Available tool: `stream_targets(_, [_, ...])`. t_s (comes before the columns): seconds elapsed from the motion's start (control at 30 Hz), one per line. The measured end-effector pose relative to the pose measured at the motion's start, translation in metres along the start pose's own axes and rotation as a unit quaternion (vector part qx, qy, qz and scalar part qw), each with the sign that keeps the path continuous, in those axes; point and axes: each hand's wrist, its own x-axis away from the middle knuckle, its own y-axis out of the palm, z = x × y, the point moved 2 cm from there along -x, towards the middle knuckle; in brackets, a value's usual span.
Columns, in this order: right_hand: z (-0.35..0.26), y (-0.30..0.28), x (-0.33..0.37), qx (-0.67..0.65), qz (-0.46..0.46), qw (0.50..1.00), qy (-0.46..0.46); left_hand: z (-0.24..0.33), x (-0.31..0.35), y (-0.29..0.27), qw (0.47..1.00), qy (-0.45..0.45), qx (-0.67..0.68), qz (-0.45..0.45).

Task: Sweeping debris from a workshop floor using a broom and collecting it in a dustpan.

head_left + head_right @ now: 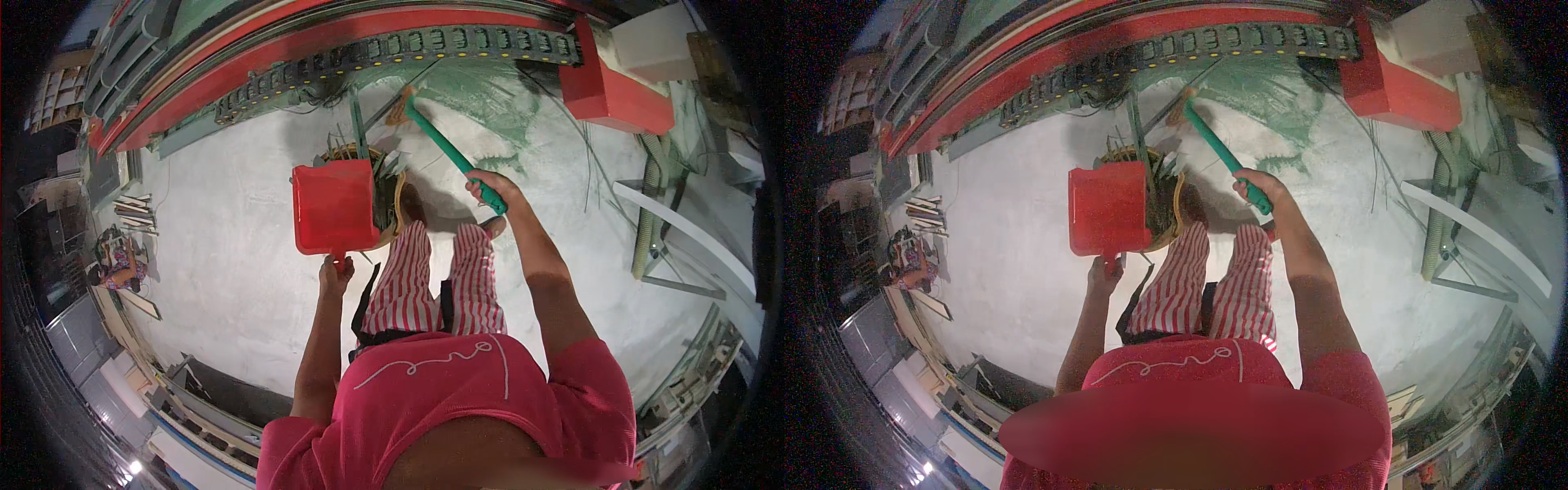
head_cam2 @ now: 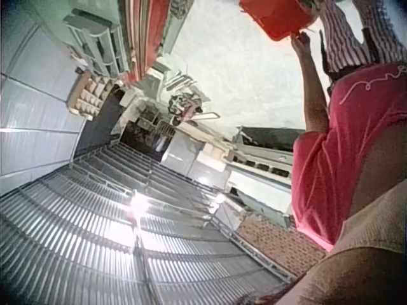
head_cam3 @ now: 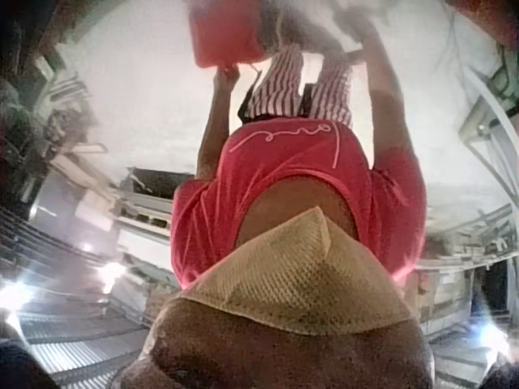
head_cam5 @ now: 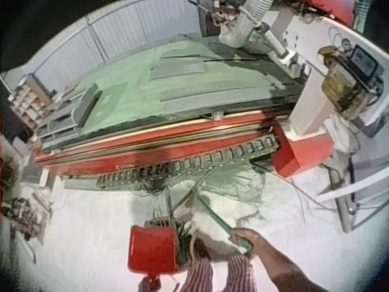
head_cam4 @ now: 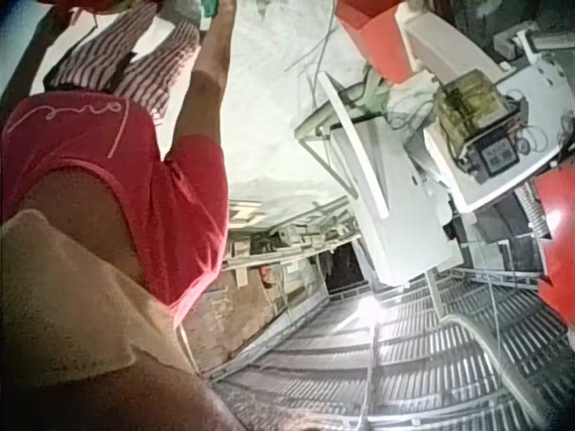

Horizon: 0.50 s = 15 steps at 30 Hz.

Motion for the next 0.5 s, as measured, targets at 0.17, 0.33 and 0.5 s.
stream_targets(0.17, [-0.038, -0.015, 0.002, 0.043, 0.025, 0.999, 0.012, 0.003, -0.003, 0.037, 0.998, -0.003, 0.048, 0.040])
stream_targets(0.33, [-0.033, -0.045, 0.020, 0.050, 0.025, 0.998, -0.024, 0.005, -0.002, 0.068, 0.997, -0.024, 0.061, -0.036])
stream_targets(0.5, [-0.018, -0.089, 0.042, -0.059, 0.050, 0.996, -0.047, -0.002, 0.002, 0.091, 0.997, -0.040, 0.016, -0.066])
